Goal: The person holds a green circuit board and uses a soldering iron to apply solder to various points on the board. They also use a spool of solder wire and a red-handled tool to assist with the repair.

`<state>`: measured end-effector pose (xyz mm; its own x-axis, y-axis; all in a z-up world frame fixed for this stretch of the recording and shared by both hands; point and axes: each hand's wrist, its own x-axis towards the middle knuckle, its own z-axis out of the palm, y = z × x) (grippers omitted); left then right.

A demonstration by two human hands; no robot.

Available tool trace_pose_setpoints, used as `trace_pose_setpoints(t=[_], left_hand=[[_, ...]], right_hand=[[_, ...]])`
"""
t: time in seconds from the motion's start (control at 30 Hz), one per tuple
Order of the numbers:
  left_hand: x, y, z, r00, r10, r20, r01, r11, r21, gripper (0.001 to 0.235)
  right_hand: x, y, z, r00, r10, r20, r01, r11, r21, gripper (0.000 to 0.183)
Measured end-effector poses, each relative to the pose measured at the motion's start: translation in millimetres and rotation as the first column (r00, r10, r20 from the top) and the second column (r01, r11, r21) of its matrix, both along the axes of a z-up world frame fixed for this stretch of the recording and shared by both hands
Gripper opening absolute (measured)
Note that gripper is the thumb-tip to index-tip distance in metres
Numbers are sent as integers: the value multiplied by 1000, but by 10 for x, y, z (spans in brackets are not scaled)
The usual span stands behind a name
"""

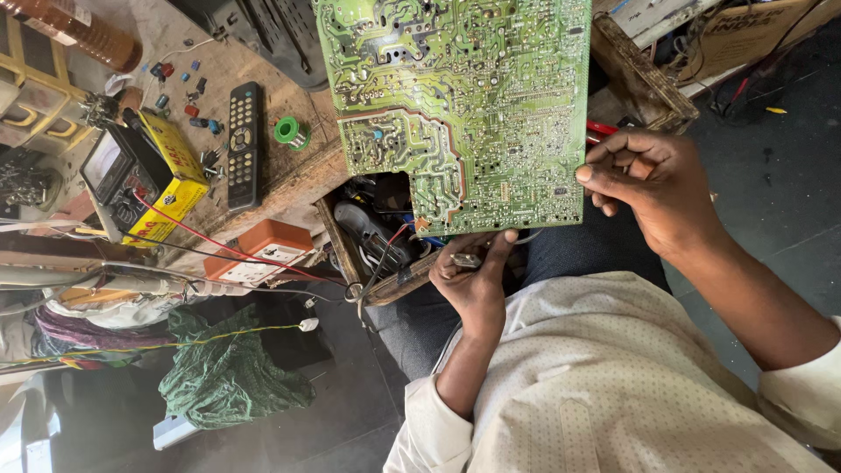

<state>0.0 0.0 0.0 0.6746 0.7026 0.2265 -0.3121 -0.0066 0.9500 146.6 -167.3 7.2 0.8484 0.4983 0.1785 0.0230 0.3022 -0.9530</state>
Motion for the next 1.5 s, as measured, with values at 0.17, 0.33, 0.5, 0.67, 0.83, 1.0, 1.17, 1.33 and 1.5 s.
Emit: trace_pose_setpoints(t=[0.17,0.33,0.5,0.67,0.83,1.0,1.17,1.33,1.5], left_hand=[[-6,0,20,1000,1,-11,-1,1000,10,15],[-6,-7,25,1000,6,-20,-6,1000,3,15],[-6,-9,26,1000,-3,-6,3,1000,-29,14],[-3,-8,23,1000,5,-6,-5,1000,-9,15],[-8,0,37,1000,9,-22,-8,1000,26,14],[-8,-1,59,1000,5,-27,-4,999,32,14],[-17,-1,65,999,10,-42,-8,999,53,14],[-11,-19,59,999,15,-40,-14,999,33,15],[-1,-32,42,998,33,-47,-31,998,51,15]], right_hand=[[2,2,8,1000,-1,6,1,1000,-2,9],[1,1,2,1000,1,-3,-1,1000,1,9],[6,5,5,1000,-2,6,2,1000,3,9],[1,4,12,1000,-2,1,2,1000,1,9],[0,2,21,1000,2,-1,-2,1000,4,9],[6,1,8,1000,2,16,-2,1000,-6,8],[12,2,-5,1000,5,9,-5,1000,-4,9],[8,0,-2,1000,-5,27,6,1000,-27,9],[-12,17,17,998,-34,57,39,995,-89,10]])
